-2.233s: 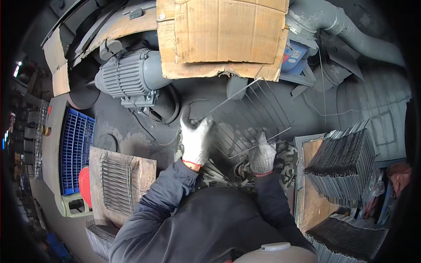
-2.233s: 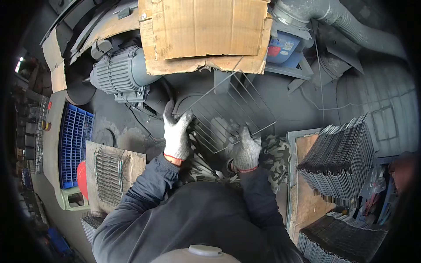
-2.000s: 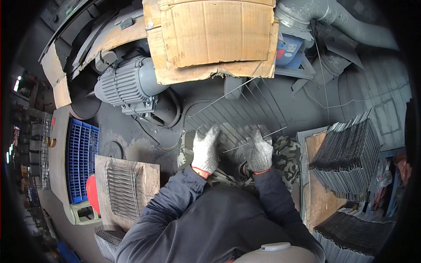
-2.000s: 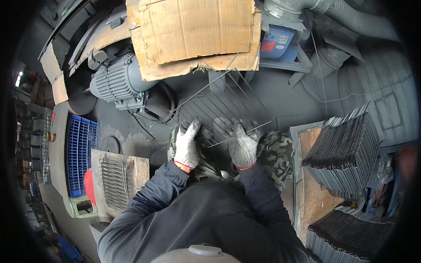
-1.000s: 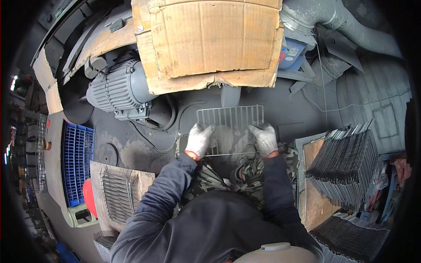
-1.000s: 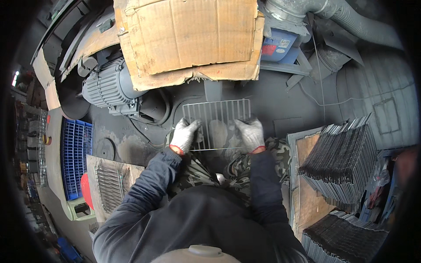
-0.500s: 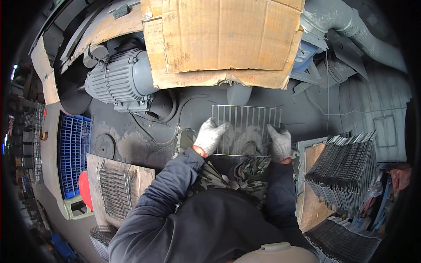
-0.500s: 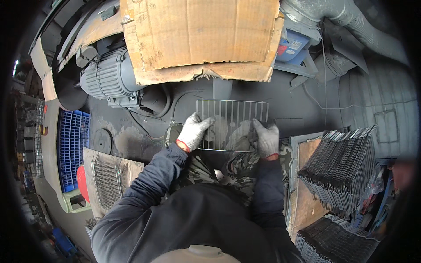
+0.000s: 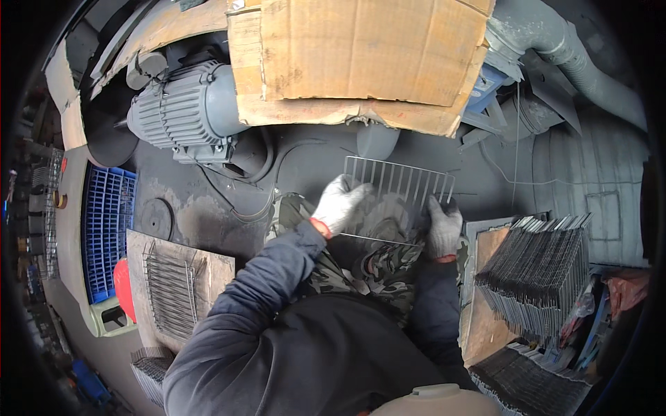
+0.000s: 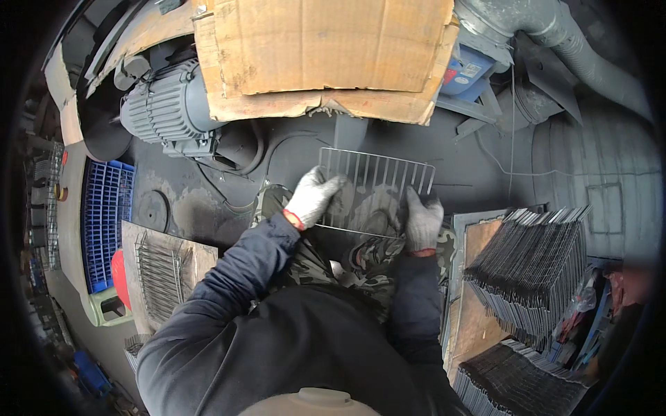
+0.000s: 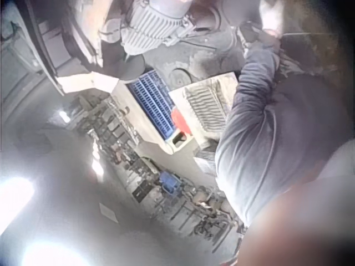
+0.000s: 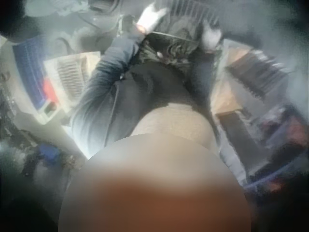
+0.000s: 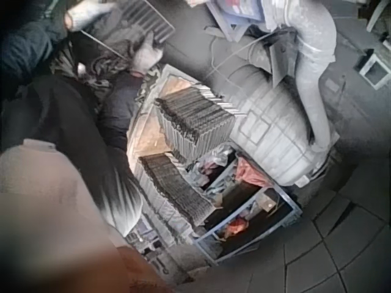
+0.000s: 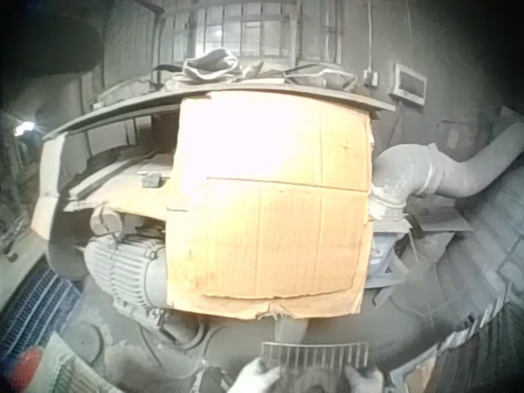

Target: Inspecting metal grates and sorting them on a workbench.

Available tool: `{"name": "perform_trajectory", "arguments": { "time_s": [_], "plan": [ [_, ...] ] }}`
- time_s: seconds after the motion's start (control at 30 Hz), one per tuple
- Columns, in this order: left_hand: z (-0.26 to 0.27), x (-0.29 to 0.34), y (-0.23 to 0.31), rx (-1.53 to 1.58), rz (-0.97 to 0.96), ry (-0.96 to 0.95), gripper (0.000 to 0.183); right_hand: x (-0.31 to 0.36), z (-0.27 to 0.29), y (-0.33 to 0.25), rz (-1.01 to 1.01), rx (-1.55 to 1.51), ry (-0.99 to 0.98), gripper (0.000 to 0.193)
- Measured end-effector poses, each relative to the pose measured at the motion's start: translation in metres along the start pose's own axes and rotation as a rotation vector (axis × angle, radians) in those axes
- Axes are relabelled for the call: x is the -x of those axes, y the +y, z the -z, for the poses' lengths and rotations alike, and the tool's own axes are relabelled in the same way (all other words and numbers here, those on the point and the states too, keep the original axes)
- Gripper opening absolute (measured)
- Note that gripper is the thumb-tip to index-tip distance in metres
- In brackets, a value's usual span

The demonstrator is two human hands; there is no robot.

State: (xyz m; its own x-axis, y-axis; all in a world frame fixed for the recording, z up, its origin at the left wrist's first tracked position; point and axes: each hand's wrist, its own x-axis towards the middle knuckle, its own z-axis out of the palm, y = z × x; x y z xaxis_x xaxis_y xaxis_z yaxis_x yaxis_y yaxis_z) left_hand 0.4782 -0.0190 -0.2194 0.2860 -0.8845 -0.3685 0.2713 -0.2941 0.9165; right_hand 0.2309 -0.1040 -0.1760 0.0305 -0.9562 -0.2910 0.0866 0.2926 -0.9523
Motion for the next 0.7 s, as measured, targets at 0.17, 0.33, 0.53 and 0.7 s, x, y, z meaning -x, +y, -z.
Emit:
{"name": "perform_trajectory", "arguments": {
  "time_s": [0.17, 0.33, 0.53, 0.7],
  "plan": [
    [0.043, 0.02, 0.006, 0.096, 0.034, 0.062, 0.049, 0.003, -0.035, 0.023, -0.046, 0.016, -0.092, 0.019],
    [0.096, 0.036, 0.006, 0.211, -0.017, 0.201, 0.044, 0.006, -0.082, 0.05, -0.057, 0.132, -0.198, 0.025],
    [0.007, 0.01, 0.012, 0.219, 0.13, -0.026, 0.042, -0.002, -0.007, 0.011, 0.139, -0.007, -0.06, 0.017],
    [-0.003, 0.014, 0.012, 0.077, -0.071, 0.083, 0.033, -0.015, -0.011, 0.016, 0.107, 0.043, -0.004, 0.012]
  ]
}}
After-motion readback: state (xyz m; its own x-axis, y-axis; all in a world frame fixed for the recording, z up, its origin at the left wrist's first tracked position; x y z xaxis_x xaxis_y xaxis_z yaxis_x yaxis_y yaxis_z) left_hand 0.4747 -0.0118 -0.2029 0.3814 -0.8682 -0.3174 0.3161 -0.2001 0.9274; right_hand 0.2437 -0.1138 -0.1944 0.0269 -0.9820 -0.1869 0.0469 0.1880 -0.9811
